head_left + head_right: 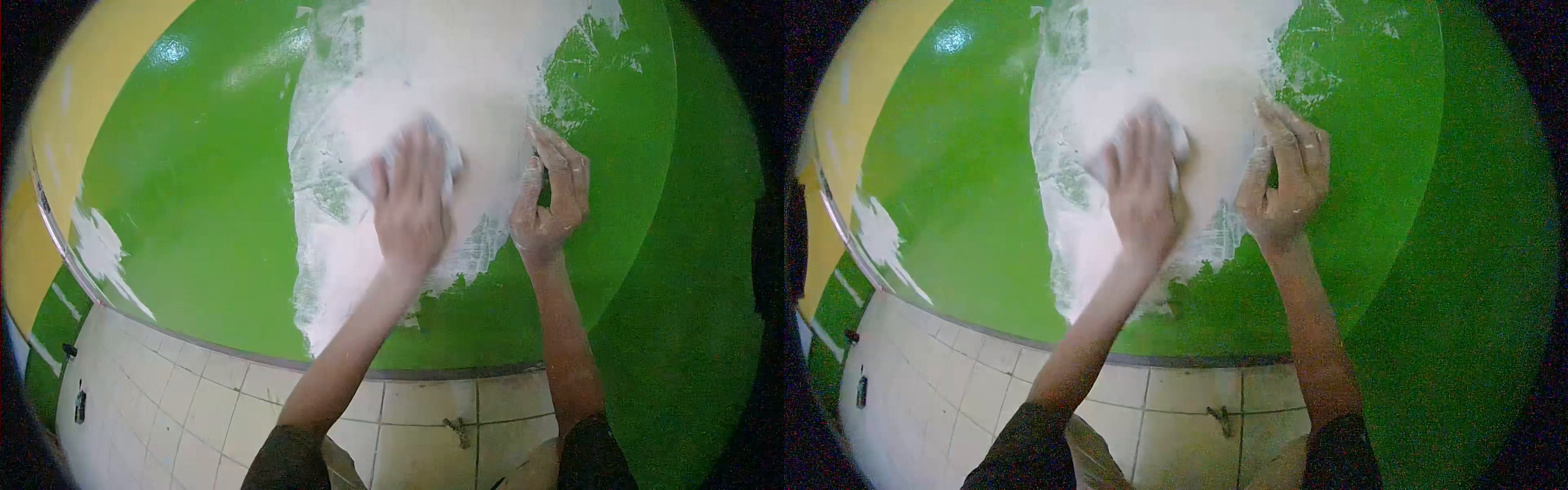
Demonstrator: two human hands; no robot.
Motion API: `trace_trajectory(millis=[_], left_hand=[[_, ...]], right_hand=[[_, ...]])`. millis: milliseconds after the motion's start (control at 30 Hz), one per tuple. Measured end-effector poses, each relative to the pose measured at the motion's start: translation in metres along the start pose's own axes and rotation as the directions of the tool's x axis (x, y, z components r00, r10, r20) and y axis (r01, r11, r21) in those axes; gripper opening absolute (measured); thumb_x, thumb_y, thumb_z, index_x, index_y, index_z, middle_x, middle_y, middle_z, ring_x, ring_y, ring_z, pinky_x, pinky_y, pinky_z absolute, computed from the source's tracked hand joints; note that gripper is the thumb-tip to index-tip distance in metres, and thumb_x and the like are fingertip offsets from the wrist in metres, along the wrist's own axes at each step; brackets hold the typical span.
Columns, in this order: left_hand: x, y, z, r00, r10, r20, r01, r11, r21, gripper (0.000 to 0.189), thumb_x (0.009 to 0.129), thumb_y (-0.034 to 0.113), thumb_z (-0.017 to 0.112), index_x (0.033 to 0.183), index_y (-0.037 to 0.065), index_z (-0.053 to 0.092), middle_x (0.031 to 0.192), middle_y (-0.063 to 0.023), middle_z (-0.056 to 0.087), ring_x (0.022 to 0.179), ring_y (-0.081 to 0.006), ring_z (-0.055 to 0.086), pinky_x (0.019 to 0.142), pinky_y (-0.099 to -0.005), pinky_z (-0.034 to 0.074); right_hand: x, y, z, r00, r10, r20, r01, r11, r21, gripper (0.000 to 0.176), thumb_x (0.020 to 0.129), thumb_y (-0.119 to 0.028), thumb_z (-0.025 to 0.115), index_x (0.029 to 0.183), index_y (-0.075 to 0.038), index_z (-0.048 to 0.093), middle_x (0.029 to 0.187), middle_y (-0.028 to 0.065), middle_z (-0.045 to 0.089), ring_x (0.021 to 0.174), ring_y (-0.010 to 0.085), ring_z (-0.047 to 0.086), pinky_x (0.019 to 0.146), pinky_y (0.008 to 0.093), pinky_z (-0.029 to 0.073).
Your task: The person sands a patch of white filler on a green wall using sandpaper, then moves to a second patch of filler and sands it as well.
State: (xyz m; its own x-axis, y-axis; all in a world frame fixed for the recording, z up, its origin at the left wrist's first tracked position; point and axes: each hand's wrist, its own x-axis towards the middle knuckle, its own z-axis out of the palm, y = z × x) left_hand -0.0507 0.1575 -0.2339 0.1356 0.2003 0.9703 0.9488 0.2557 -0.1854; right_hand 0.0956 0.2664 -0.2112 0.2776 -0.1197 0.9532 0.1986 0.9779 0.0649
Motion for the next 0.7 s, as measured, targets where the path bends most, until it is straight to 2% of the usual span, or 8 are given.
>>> trace_trajectory(millis=[133,233,333,433,500,533,600,700], left_hand=[[-0.047,0.023,-0.055,0.972,0.092,0.217,-0.051,0.981,-0.185,0.049,0.095,0.012,0.052,0.142,0.001,0.052,0.137,-0.0238,0.059,0.134,-0.0364,0.053,0.112,-0.0488,0.037],[-0.006,0.011,-0.084,0.889,-0.376,0.26,0.458,0.72,-0.522,0.034,0.101,0.027,0.054,0.084,-0.003,0.059,0.072,-0.0223,0.062,0.064,-0.0322,0.065,0.058,-0.0441,0.046],[0.046,-0.013,-0.116,0.765,-0.545,0.343,0.569,0.324,-0.756,0.034,0.102,0.027,0.055,0.095,-0.004,0.065,0.072,-0.0062,0.064,0.062,-0.012,0.058,0.057,-0.0296,0.047],[0.049,-0.025,-0.126,0.671,-0.561,0.484,0.561,-0.043,-0.827,0.028,0.101,0.024,0.057,0.099,-0.002,0.066,0.083,-0.0048,0.067,0.066,-0.0094,0.06,0.061,-0.0267,0.05],[0.027,-0.033,-0.12,0.575,-0.481,0.662,0.604,-0.296,-0.74,0.022,0.099,0.021,0.06,0.105,0.001,0.066,0.092,-0.0055,0.069,0.071,-0.0084,0.062,0.066,-0.025,0.052],[0.018,-0.035,-0.11,0.577,-0.48,0.66,0.597,-0.303,-0.743,0.022,0.099,0.021,0.06,0.105,0.001,0.066,0.092,-0.0055,0.069,0.071,-0.0084,0.062,0.066,-0.025,0.052],[0.011,-0.028,-0.091,0.59,-0.445,0.673,0.515,-0.435,-0.739,0.019,0.098,0.019,0.062,0.107,0.003,0.066,0.093,-0.0063,0.071,0.077,-0.0097,0.066,0.068,-0.0256,0.053],[0.007,-0.023,-0.094,0.584,-0.433,0.686,0.618,-0.311,-0.722,0.028,0.095,0.027,0.069,0.108,0.003,0.063,0.095,-0.0065,0.07,0.084,-0.013,0.066,0.077,-0.0297,0.053]], right_hand=[[-0.008,-0.015,0.003,0.999,-0.027,0.044,0.023,0.995,0.095,0.032,0.085,-0.002,0.056,0.114,-0.001,0.07,0.114,0.0135,0.069,0.104,0.0293,0.065,0.092,0.04,0.051],[-0.015,-0.029,0.007,0.994,-0.039,0.1,0.022,0.986,0.166,0.03,0.089,-0.006,0.055,0.114,0.0,0.07,0.11,0.0162,0.069,0.102,0.0313,0.065,0.09,0.04,0.052],[-0.011,-0.047,0.01,0.99,0.049,0.132,-0.091,0.936,0.341,0.025,0.093,0.0,0.057,0.114,0.0,0.07,0.113,0.016,0.071,0.109,0.0265,0.066,0.096,0.0378,0.051],[0.005,-0.082,0.012,0.762,0.459,0.458,-0.647,0.49,0.585,0.029,0.093,0.0,0.058,0.119,0.002,0.068,0.118,0.018,0.069,0.109,0.0279,0.067,0.097,0.0389,0.052],[0.016,-0.105,0.016,0.355,0.382,0.853,-0.806,-0.338,0.486,0.035,0.098,-0.023,0.062,0.123,0.002,0.063,0.112,0.0087,0.069,0.1,0.0167,0.064,0.091,0.0349,0.051],[0.011,-0.113,0.015,0.355,0.381,0.854,-0.811,-0.329,0.484,0.035,0.098,-0.023,0.062,0.123,0.002,0.063,0.112,0.0087,0.069,0.1,0.0167,0.064,0.091,0.0349,0.051],[-0.005,-0.123,0.015,0.574,0.331,0.749,-0.819,0.223,0.529,0.04,0.095,-0.025,0.068,0.125,0.001,0.061,0.11,0.0093,0.069,0.098,0.0157,0.065,0.09,0.0302,0.051],[0.005,-0.121,0.02,0.53,0.375,0.76,-0.847,0.281,0.452,0.036,0.095,-0.023,0.069,0.122,0.0,0.063,0.105,0.0054,0.07,0.092,0.0119,0.063,0.083,0.0282,0.052]])
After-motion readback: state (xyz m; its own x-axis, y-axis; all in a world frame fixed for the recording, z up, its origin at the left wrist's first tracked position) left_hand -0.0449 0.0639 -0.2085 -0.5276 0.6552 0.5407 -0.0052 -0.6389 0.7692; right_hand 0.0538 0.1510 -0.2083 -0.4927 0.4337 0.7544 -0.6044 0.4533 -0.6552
